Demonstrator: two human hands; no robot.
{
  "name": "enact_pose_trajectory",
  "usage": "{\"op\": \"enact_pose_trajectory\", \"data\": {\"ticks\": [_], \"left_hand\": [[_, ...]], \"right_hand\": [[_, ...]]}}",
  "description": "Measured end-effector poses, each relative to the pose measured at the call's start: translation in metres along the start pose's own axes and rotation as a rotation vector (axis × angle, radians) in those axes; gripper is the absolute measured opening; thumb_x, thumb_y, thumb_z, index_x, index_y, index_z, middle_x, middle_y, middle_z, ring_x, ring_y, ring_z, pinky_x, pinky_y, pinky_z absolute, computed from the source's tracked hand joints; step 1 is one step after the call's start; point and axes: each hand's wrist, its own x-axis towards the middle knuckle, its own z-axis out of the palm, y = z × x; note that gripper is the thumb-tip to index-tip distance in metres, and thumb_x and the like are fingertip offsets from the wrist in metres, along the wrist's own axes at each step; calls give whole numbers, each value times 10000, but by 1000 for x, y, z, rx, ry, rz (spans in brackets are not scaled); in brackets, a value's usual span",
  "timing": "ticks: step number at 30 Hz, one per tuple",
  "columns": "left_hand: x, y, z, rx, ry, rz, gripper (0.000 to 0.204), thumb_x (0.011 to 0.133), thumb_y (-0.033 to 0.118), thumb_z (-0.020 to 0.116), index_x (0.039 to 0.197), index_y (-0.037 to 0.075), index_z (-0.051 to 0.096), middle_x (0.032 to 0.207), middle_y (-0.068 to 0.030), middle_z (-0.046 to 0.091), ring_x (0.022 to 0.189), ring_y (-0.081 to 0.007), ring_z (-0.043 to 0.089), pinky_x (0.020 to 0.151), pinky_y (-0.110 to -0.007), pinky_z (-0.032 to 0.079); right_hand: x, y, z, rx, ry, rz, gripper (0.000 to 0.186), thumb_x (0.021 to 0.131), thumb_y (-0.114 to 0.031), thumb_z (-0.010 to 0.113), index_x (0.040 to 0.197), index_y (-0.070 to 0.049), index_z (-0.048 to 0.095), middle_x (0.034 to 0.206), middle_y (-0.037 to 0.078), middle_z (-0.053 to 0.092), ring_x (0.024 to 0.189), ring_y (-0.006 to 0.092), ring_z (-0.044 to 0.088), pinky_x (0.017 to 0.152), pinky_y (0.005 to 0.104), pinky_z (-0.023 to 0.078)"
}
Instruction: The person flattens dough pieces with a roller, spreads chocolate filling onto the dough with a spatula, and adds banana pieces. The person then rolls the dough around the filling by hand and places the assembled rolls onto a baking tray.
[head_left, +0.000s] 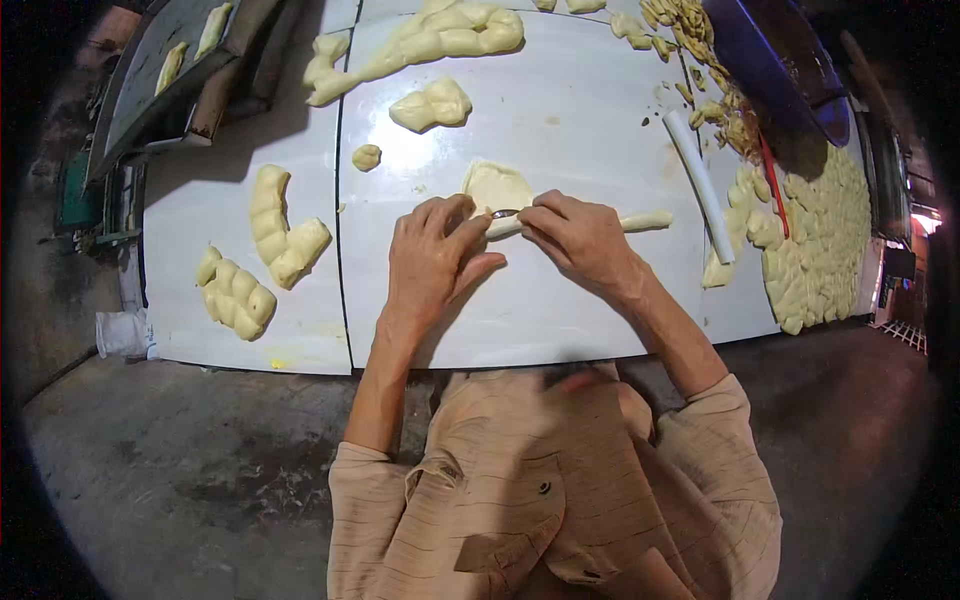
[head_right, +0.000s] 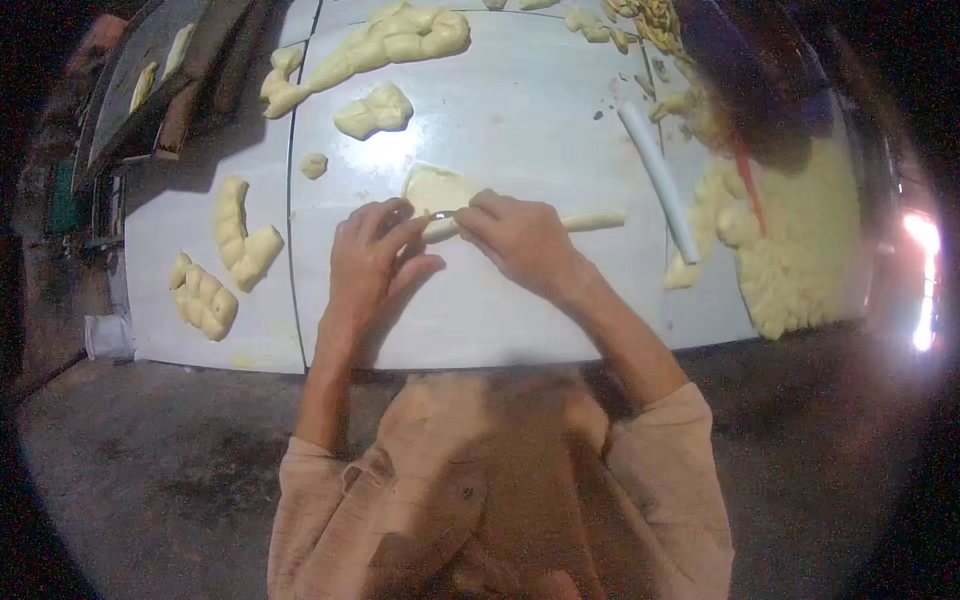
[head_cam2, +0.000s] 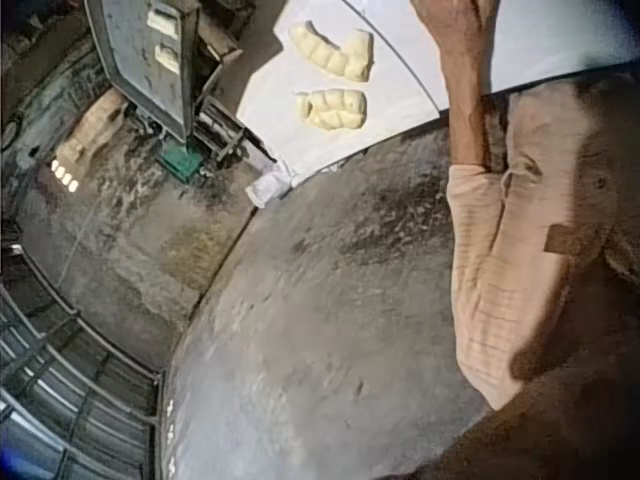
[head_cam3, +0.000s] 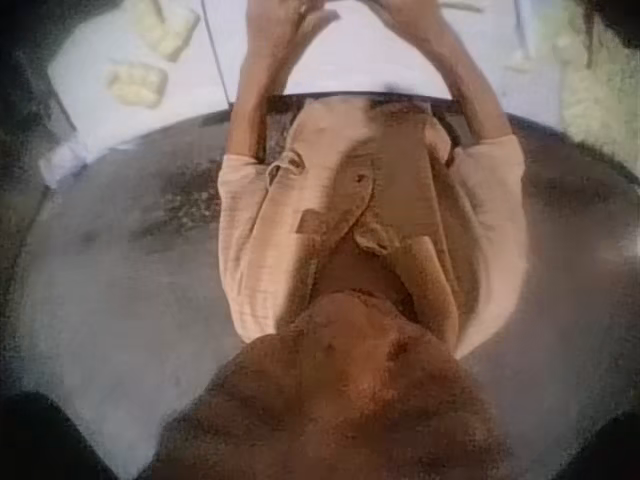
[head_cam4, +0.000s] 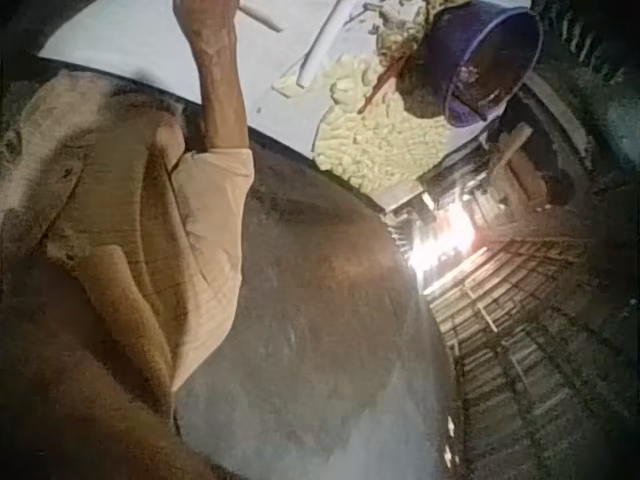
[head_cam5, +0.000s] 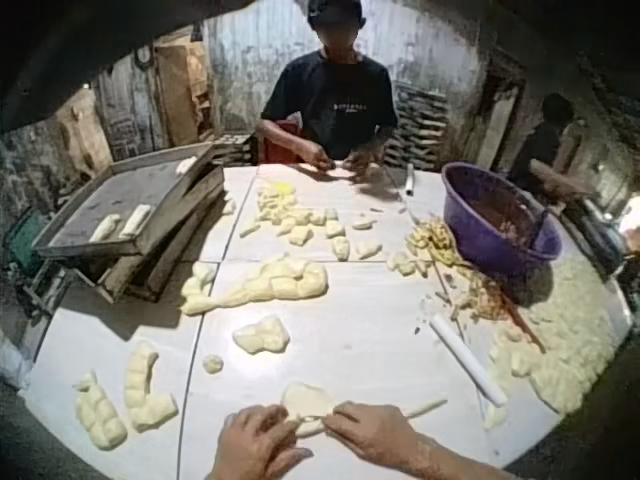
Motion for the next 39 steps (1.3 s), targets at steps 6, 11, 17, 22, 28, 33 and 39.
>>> {"op": "enact_pose_trajectory", "data": {"ticks": [6,11,17,22,28,33,39], "left_hand": [[7,-5,3,-91,81,-77,287,834,190,807,1101,109,737,1200,-80,655,1113,-295,604,922,-435,474],[1,-11,3,-37,70,-50,310,851,217,798,1133,115,722,1176,-89,667,1115,-294,618,912,-428,483],[12,-8,-3,-14,52,7,232,844,223,803,1040,112,752,1174,-77,676,1075,-272,632,874,-421,505],[13,-20,-1,-33,85,-7,208,859,172,791,1056,116,756,1162,-76,680,1047,-274,642,840,-413,522],[10,-23,6,15,85,-16,292,898,146,749,1186,117,717,1187,-76,675,1060,-277,641,857,-419,518],[16,-20,0,79,-3,48,501,934,325,699,1378,110,616,1391,-122,591,1261,-303,560,986,-442,454],[31,-25,5,184,-125,95,699,894,529,689,1450,127,551,1507,-158,518,1419,-356,429,1116,-531,348]], "right_hand": [[17,-6,-9,133,23,189,162,984,-202,666,963,-42,681,864,146,658,738,342,671,640,418,532],[15,-6,-2,-62,83,133,182,960,-215,697,1045,-55,682,958,132,680,792,321,680,670,414,554],[9,0,-3,-68,-1,0,180,944,-195,719,1086,-93,677,975,76,678,802,276,686,676,405,548],[22,12,-7,58,5,51,140,977,-190,671,1028,-59,676,913,94,672,763,296,682,652,392,541],[30,0,-10,-157,86,108,121,979,-139,604,1013,-42,667,947,74,638,881,262,664,694,396,581],[23,15,-3,-7,163,47,363,921,-276,691,1222,-77,654,1228,106,652,982,312,661,825,455,534],[34,25,-11,-170,-39,-112,515,887,-400,725,1325,-141,650,1278,106,628,1164,302,586,973,449,450]]}}
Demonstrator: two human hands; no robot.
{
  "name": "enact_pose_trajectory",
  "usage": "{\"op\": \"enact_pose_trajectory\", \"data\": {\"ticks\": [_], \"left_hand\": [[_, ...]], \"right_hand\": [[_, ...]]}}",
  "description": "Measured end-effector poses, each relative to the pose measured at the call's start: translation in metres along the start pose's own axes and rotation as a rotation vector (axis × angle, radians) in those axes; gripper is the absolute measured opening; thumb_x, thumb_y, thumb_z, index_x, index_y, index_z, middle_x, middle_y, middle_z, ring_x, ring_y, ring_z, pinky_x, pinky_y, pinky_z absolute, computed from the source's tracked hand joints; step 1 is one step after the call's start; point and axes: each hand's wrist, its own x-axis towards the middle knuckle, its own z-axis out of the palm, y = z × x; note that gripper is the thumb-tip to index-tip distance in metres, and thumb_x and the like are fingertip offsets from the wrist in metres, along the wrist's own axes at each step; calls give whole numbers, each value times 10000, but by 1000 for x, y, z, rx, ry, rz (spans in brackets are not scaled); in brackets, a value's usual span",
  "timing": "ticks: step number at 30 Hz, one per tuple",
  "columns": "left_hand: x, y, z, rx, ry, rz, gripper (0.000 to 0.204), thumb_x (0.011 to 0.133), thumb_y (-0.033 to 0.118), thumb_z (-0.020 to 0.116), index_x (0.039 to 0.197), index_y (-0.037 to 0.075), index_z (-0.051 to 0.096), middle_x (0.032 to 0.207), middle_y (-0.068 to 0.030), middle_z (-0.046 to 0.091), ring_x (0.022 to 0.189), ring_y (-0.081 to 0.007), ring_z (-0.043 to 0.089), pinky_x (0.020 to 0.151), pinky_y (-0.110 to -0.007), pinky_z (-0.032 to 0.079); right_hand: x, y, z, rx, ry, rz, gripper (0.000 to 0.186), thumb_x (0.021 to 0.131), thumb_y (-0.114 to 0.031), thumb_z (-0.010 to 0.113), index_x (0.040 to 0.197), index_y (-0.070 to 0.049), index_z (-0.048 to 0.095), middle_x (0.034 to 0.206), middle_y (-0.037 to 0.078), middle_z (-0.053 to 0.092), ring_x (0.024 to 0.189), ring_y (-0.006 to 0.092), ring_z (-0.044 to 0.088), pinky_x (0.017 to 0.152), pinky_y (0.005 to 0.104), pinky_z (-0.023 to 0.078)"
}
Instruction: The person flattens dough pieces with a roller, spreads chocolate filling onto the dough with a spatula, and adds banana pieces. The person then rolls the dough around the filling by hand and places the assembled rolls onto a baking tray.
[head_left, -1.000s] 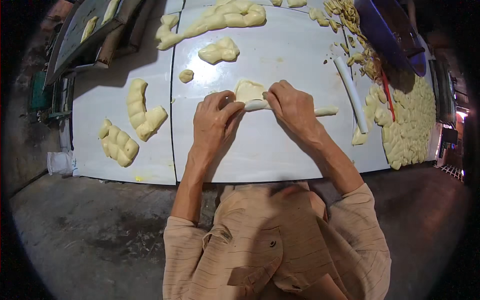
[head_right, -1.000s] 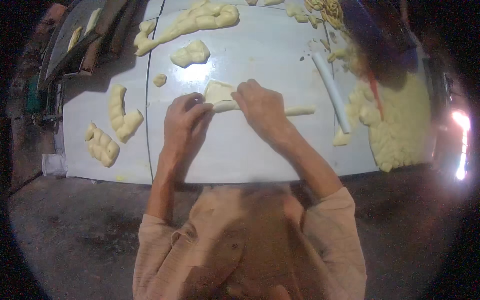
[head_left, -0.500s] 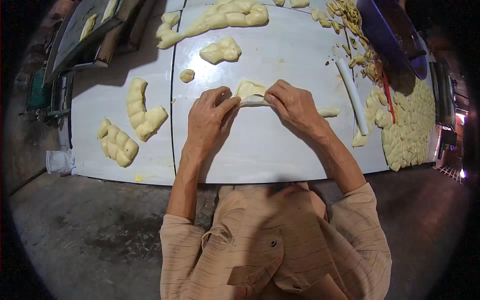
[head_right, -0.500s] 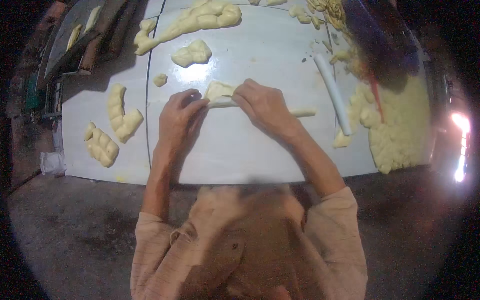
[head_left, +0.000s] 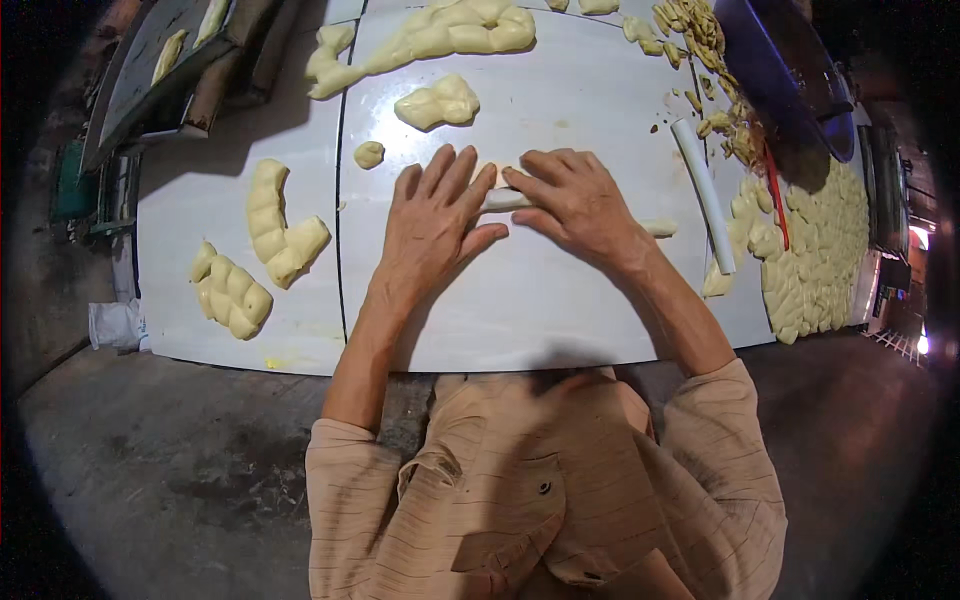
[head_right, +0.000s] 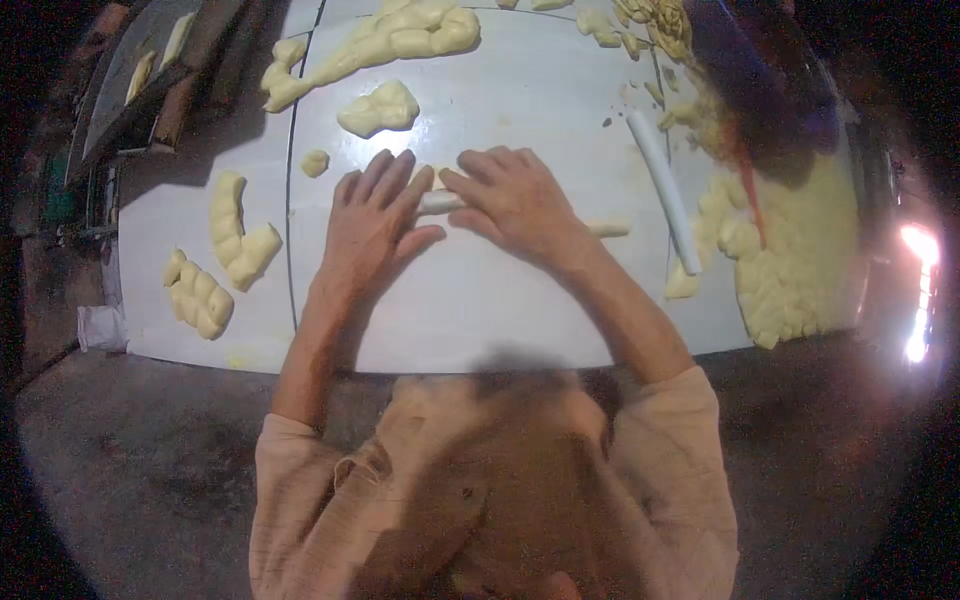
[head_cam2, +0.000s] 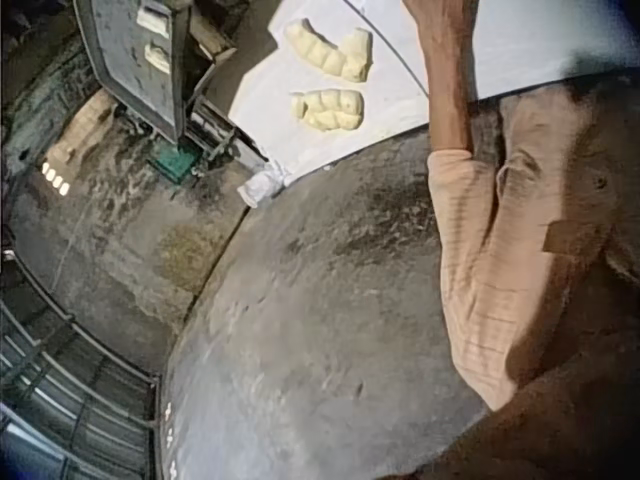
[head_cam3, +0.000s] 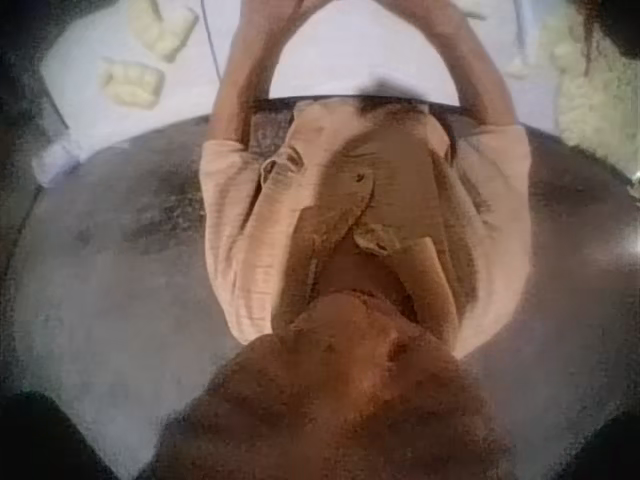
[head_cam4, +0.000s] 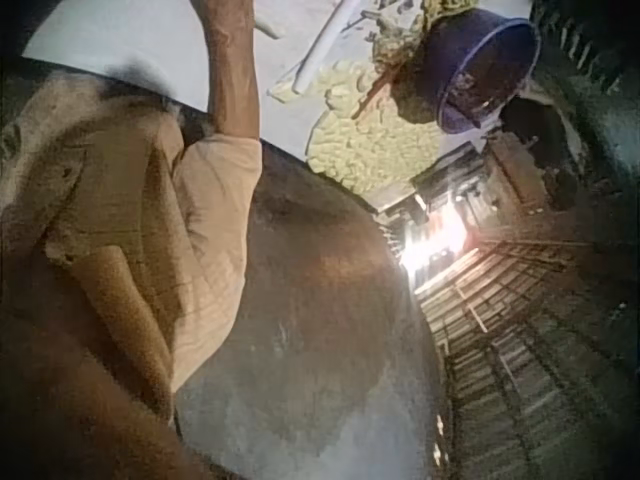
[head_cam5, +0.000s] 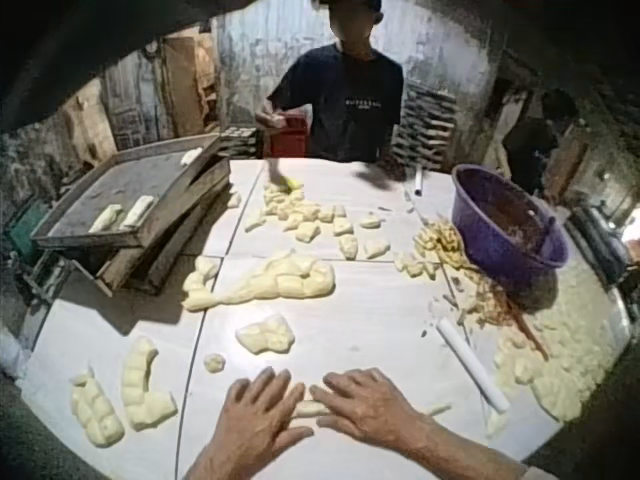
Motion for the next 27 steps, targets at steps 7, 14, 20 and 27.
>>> {"op": "enact_pose_trajectory", "data": {"ticks": [7,14,20,27], "left_hand": [[-2,1,-3,24,-3,-76,670,867,476,732,1450,187,571,1524,-185,493,1456,-391,391,1150,-575,319],[-3,0,-10,-184,201,-24,393,833,234,824,1197,144,707,1268,-114,671,1225,-338,620,987,-438,505],[0,-4,-2,-159,249,-97,224,850,172,795,1060,121,735,1072,-53,690,1011,-250,658,835,-405,493],[1,2,-1,-70,213,-119,349,797,175,849,1134,148,762,1103,-123,722,971,-294,697,855,-418,565]], "right_hand": [[1,14,-14,-5,-39,44,479,879,-396,752,1294,-162,709,1276,125,654,1207,309,589,1017,470,446],[-2,4,-10,235,179,89,244,869,-220,787,1046,-62,730,1153,143,684,1005,330,660,902,395,504],[3,15,2,115,130,108,140,907,-190,722,1010,-95,717,970,69,689,888,278,637,766,426,470],[6,7,-3,57,94,-40,227,878,-190,747,1068,-78,693,1008,82,688,892,293,648,775,444,495]]}}
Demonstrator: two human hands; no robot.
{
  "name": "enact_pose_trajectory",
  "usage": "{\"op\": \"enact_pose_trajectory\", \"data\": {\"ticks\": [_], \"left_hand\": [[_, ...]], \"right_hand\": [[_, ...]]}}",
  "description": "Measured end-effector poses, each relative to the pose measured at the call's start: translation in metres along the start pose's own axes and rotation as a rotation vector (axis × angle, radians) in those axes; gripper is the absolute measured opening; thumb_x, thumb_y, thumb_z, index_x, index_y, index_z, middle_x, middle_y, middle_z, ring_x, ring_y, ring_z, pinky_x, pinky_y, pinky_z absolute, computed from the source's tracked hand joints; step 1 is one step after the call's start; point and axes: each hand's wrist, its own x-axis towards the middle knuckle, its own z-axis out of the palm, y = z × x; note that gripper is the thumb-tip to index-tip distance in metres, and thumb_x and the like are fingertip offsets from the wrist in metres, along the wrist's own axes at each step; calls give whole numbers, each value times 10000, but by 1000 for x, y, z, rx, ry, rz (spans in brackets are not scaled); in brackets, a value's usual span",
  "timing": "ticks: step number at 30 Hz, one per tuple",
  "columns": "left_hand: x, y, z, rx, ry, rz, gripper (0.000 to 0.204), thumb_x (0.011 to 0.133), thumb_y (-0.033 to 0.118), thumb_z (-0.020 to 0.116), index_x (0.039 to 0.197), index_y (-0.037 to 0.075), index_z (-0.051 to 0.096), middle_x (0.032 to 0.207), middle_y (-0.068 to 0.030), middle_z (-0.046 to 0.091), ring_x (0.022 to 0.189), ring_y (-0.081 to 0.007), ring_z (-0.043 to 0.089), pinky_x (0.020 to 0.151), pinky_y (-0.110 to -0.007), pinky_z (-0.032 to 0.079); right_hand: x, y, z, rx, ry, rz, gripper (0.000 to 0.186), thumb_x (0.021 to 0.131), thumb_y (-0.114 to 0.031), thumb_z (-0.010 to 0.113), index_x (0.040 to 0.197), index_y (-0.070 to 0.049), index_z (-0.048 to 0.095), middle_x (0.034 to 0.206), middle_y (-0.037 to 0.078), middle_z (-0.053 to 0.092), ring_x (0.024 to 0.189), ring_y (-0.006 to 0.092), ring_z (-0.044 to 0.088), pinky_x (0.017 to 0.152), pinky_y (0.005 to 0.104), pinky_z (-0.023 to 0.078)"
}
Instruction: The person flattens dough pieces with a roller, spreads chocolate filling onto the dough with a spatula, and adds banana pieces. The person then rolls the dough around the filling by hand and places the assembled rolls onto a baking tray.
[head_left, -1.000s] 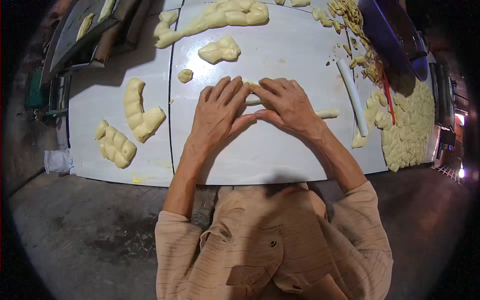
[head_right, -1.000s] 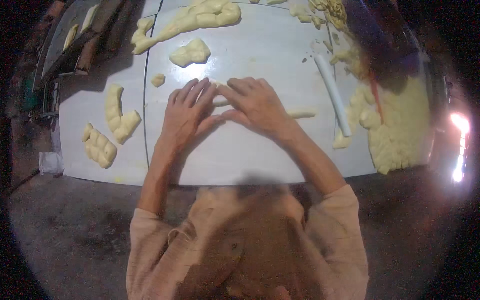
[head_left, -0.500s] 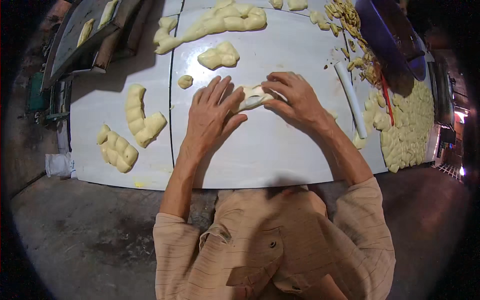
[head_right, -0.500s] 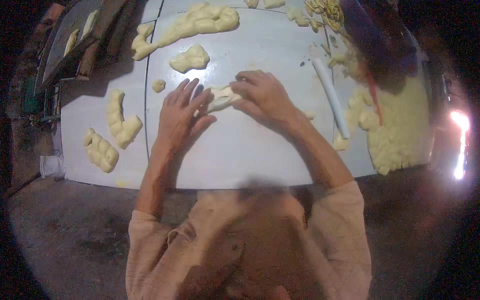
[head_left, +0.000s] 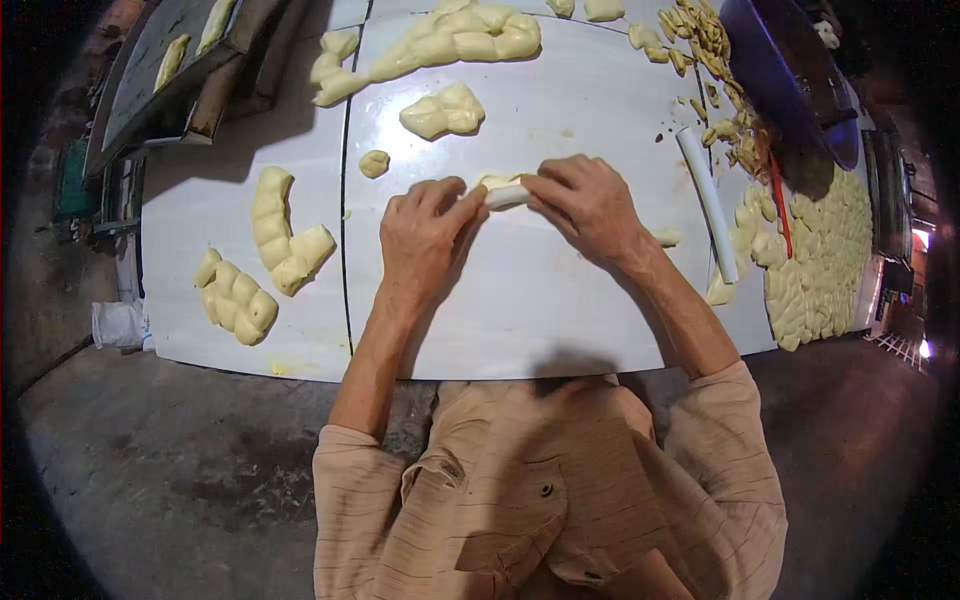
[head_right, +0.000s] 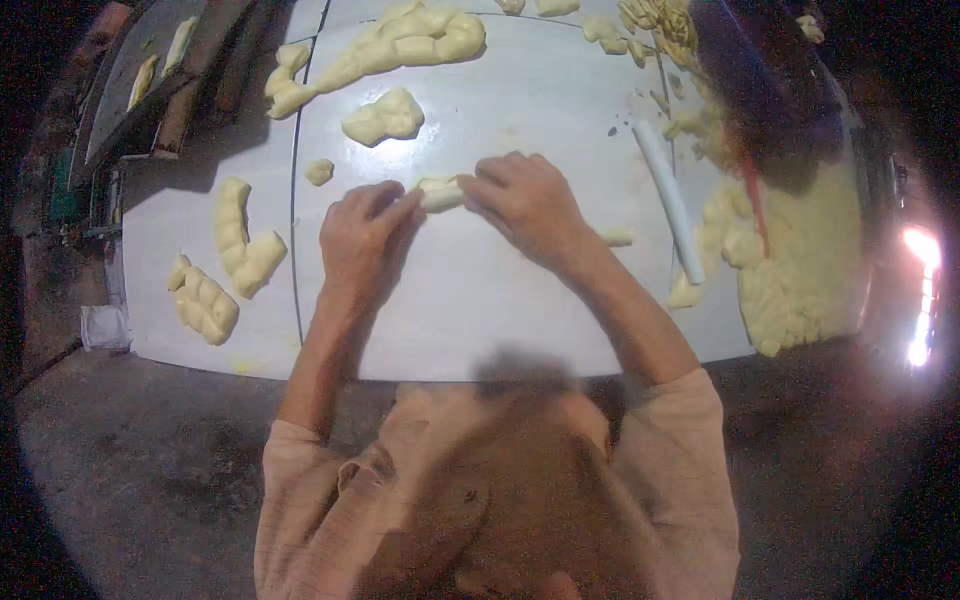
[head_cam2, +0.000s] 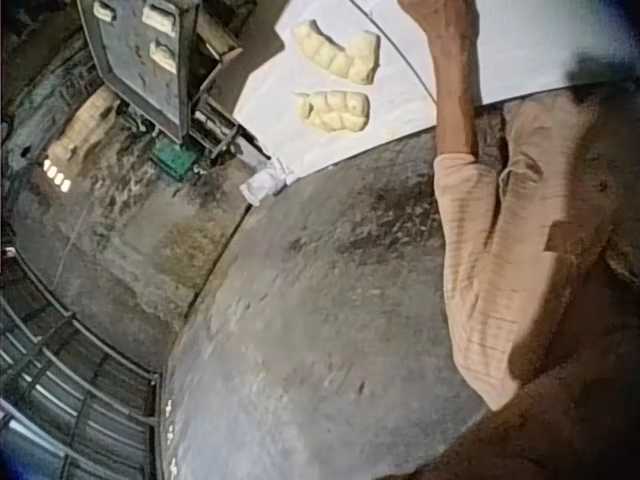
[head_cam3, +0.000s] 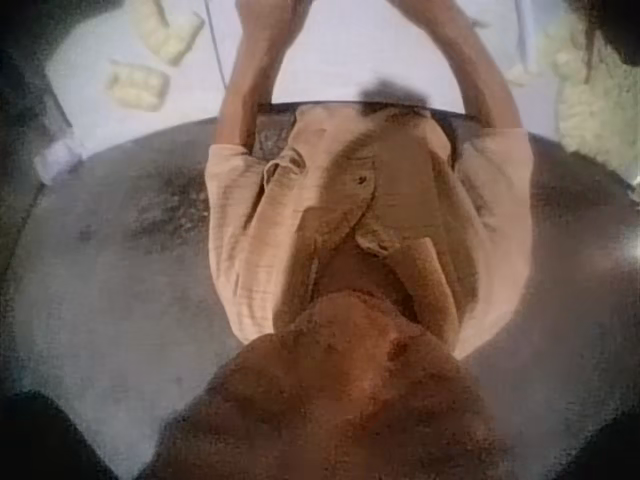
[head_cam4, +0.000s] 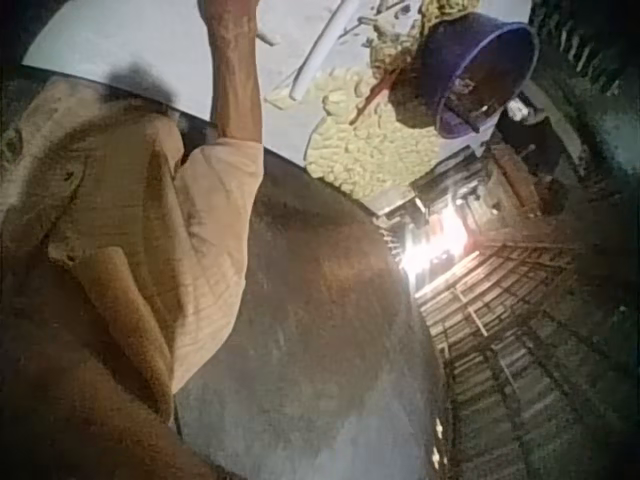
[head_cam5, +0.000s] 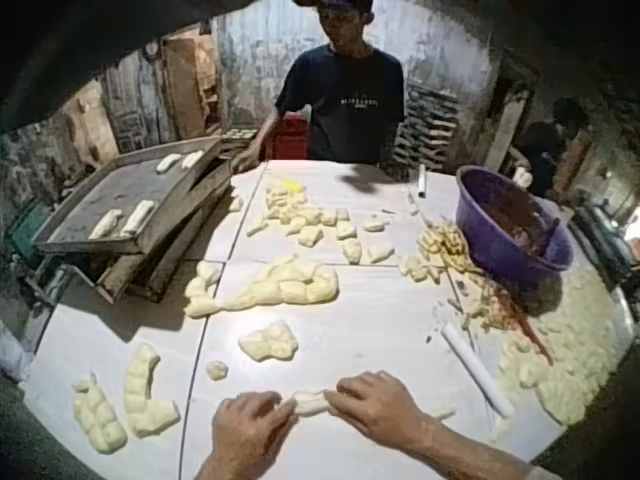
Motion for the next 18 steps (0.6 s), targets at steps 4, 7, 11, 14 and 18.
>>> {"op": "enact_pose_trajectory", "data": {"ticks": [4,7,11,14,18], "left_hand": [[2,2,10,-39,142,-139,257,897,224,775,1147,168,752,1096,-65,710,931,-230,674,754,-383,526],[-6,4,9,-92,98,-27,218,925,206,738,1134,148,761,1087,-53,711,917,-236,670,705,-391,529],[9,6,11,75,106,-98,243,891,211,776,1121,132,755,1080,-61,690,876,-245,664,708,-383,535],[10,11,9,-55,85,-139,277,885,238,783,1141,138,746,1104,-57,680,928,-249,656,727,-401,527],[10,9,9,59,46,-48,309,881,248,785,1174,162,734,1105,-45,666,976,-251,635,745,-412,489]], "right_hand": [[2,3,3,-23,40,91,276,865,-180,761,1122,-111,688,1067,80,687,917,275,659,767,430,504],[0,-9,-4,-6,75,-33,260,869,-170,747,1113,-93,698,1068,85,683,888,274,649,763,419,501],[9,6,4,-46,-60,137,317,918,-214,729,1206,-87,687,1118,110,684,991,285,659,830,401,522],[10,5,4,14,26,96,339,919,-219,729,1223,-76,680,1119,113,679,971,298,654,826,407,519],[6,1,3,-21,3,17,307,938,-200,708,1215,-69,688,1088,114,685,931,303,655,787,412,520]]}}
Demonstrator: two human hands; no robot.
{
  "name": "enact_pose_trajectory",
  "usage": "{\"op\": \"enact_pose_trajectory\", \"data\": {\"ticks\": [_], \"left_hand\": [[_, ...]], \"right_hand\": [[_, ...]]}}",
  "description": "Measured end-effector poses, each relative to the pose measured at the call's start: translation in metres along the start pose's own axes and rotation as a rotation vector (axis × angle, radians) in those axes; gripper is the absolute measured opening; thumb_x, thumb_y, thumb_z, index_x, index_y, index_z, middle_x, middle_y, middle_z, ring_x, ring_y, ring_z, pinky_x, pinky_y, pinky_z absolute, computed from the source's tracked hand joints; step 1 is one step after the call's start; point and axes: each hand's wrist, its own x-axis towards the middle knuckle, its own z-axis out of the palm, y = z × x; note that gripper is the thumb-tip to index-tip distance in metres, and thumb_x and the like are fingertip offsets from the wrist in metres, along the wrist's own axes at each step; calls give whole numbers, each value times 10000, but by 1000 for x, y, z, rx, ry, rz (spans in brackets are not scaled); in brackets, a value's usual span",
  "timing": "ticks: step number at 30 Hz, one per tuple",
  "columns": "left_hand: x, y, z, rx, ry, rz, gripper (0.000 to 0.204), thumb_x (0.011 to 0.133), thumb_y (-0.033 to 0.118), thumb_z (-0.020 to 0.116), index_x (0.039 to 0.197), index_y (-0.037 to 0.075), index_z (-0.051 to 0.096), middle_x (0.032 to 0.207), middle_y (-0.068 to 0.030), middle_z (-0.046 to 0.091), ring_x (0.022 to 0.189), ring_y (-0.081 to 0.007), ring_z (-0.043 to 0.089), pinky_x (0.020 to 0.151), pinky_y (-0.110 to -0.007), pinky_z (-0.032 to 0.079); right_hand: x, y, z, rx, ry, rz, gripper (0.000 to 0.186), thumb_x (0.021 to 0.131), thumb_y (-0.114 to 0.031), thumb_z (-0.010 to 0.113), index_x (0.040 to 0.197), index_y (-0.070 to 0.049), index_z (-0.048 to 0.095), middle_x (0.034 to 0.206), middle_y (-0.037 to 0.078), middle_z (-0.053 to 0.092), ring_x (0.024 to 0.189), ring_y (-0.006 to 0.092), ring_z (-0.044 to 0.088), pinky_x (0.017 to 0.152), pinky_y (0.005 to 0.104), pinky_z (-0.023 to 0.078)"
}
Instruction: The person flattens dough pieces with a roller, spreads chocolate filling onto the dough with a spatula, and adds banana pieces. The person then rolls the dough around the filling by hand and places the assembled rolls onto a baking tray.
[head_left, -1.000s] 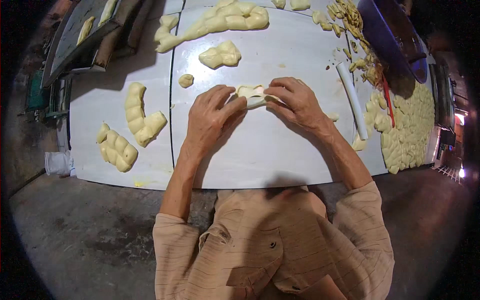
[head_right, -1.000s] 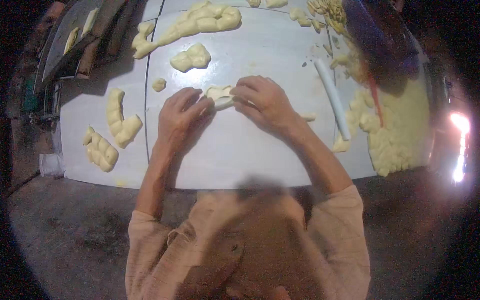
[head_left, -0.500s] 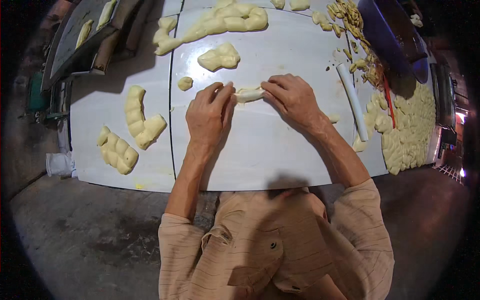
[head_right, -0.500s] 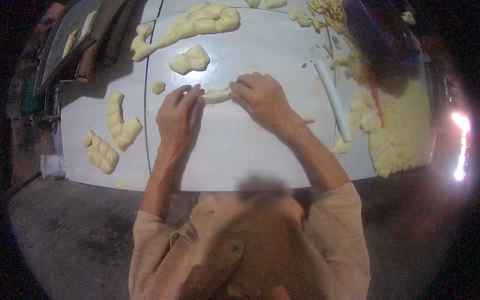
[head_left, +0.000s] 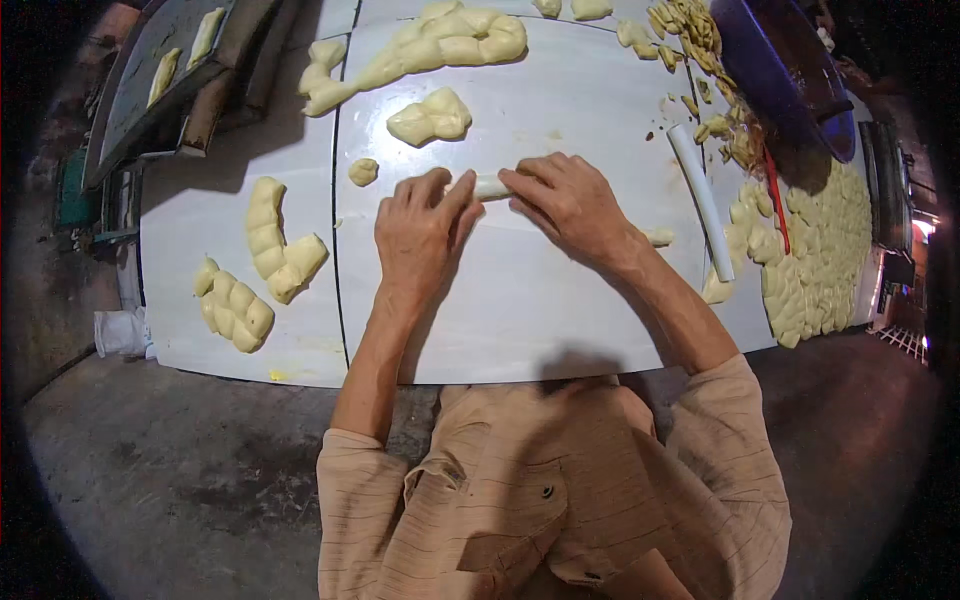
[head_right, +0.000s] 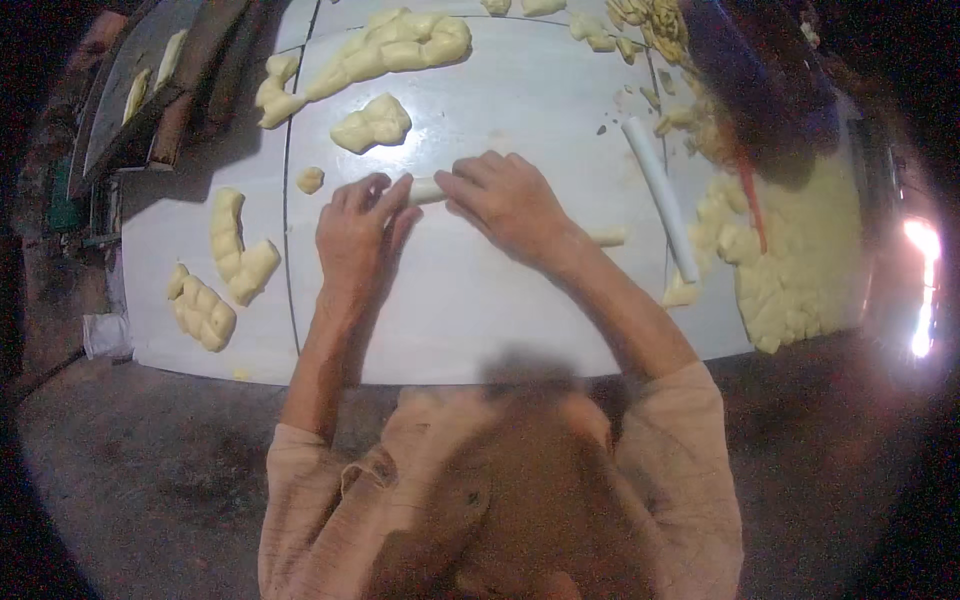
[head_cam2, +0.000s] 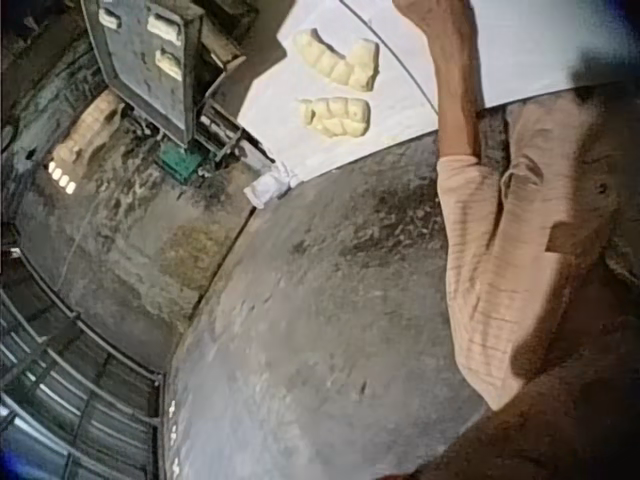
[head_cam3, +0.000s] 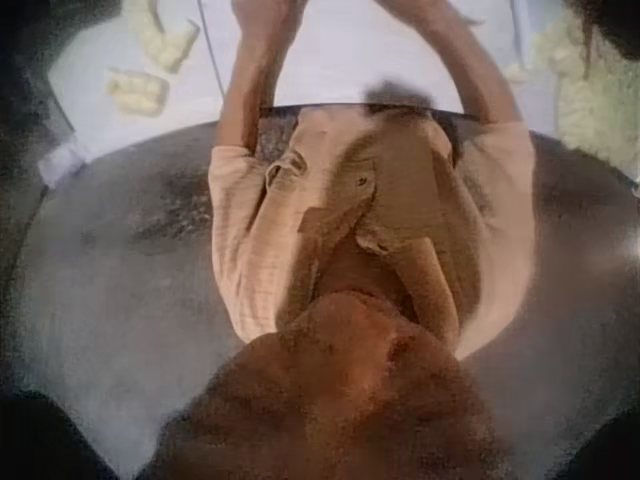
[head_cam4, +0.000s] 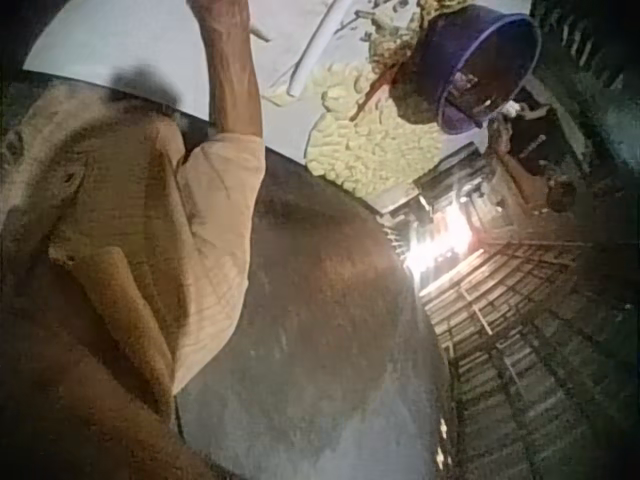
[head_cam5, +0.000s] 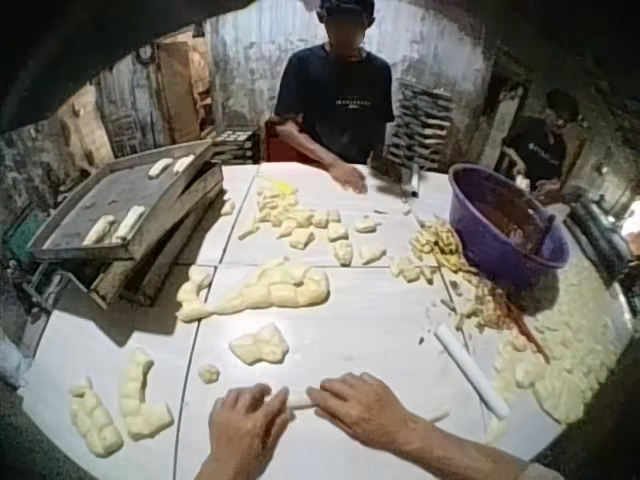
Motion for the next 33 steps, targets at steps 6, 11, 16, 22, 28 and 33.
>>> {"op": "enact_pose_trajectory", "data": {"ticks": [6,11,16,22,28,33], "left_hand": [[20,-5,-1,-149,-79,-204,267,895,211,761,1147,122,760,1173,-106,686,1080,-299,646,895,-436,535],[16,-8,-7,-100,-64,-61,298,872,258,781,1139,127,756,1129,-84,696,1031,-290,650,847,-400,542],[30,-2,-11,-172,-209,-161,190,898,199,744,1058,97,750,998,-80,716,942,-293,670,796,-410,542],[30,45,9,-421,-115,-97,215,904,202,731,1075,73,746,964,-106,720,905,-314,684,784,-425,548],[41,102,38,-459,-209,35,220,906,205,720,1056,46,741,937,-113,712,906,-323,674,768,-454,526],[25,122,51,-347,-283,151,373,882,266,740,1193,64,708,1155,-108,666,1049,-328,614,869,-456,499]], "right_hand": [[22,11,-1,139,-59,164,262,906,-155,697,1152,-67,694,993,113,667,934,302,651,776,418,524],[20,9,-4,85,16,13,240,945,-175,674,1138,-34,688,957,134,675,878,329,646,782,435,533],[25,23,-15,287,-144,139,229,915,-154,608,1056,-4,709,922,190,679,916,381,658,816,481,529],[-13,38,-76,426,-266,419,266,932,-208,677,1095,-2,716,923,138,696,821,275,662,739,381,518],[-75,47,-112,347,-240,589,251,948,-159,676,1138,3,701,964,126,685,828,242,643,762,365,515],[-109,50,-112,285,-243,443,305,940,-182,619,1158,23,677,1099,189,666,1045,363,645,921,430,523]]}}
